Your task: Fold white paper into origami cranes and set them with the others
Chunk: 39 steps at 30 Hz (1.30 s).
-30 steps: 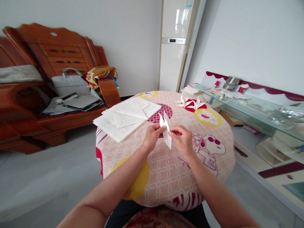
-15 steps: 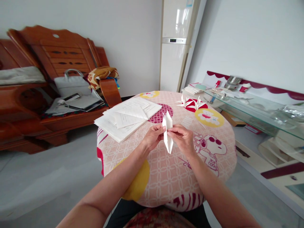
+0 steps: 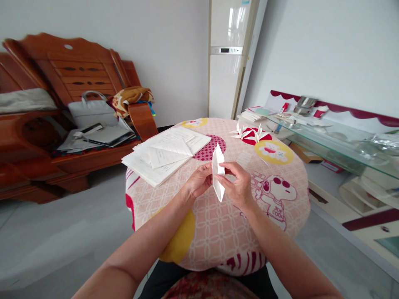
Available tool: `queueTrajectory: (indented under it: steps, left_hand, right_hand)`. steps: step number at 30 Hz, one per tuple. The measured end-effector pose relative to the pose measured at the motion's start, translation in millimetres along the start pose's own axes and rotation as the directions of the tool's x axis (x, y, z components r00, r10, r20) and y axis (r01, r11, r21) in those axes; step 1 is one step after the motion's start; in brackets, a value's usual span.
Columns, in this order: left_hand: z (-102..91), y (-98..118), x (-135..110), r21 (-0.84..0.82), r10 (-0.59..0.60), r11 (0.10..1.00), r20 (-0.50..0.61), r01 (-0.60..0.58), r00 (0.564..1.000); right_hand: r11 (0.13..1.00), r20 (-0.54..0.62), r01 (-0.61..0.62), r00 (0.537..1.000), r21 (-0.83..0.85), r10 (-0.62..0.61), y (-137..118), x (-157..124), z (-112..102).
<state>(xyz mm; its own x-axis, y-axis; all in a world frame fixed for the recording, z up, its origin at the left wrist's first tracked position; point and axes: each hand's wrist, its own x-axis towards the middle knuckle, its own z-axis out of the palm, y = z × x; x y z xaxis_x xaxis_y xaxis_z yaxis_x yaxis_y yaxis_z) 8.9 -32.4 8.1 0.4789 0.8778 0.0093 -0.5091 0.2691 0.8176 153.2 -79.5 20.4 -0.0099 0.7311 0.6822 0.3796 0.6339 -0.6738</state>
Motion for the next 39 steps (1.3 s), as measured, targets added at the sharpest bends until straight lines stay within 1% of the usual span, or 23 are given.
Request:
queueTrajectory:
  steps: [5, 14, 20, 25, 28, 33, 39]
  left_hand:
    - [0.5, 0.2, 0.0, -0.012, 0.004, 1.000, 0.013, -0.004, 1.000]
    - [-0.6, 0.4, -0.5, -0.017, 0.019, 1.000, 0.029, -0.018, 0.999]
    - [-0.1, -0.2, -1.0, -0.013, 0.033, 0.999, 0.022, -0.032, 0.999]
    - [-1.2, -1.3, -0.6, -0.008, 0.052, 0.999, 0.003, -0.052, 0.999]
    - [-2.1, -1.4, -0.2, -0.004, 0.054, 0.999, 0.009, -0.054, 0.998]
    - [-2.3, -0.9, 0.3, -0.044, 0.034, 0.999, 0.032, -0.032, 0.999]
    - [-3.4, -1.7, 1.9, -0.074, 0.011, 0.997, 0.055, -0.007, 0.998]
  right_hand:
    - [0.999, 0.002, 0.040, 0.999, -0.037, -0.040, -0.1, 0.0, -0.5]
    - [0.995, -0.020, 0.086, 0.996, -0.045, -0.087, 0.4, 0.3, 0.3]
    - [0.997, -0.032, 0.076, 0.997, -0.028, -0.077, 0.2, 0.2, 0.0]
    - [0.998, -0.023, 0.063, 0.998, -0.011, -0.063, 0.7, -0.7, -0.1]
    - [0.998, -0.017, 0.054, 0.998, 0.011, -0.054, -0.9, -0.6, -0.6]
    - [0.998, 0.003, 0.043, 0.999, 0.041, -0.044, -4.8, 0.7, -2.4]
    - [0.997, 0.009, 0.048, 0.999, 0.061, -0.048, -3.5, -0.4, -2.8]
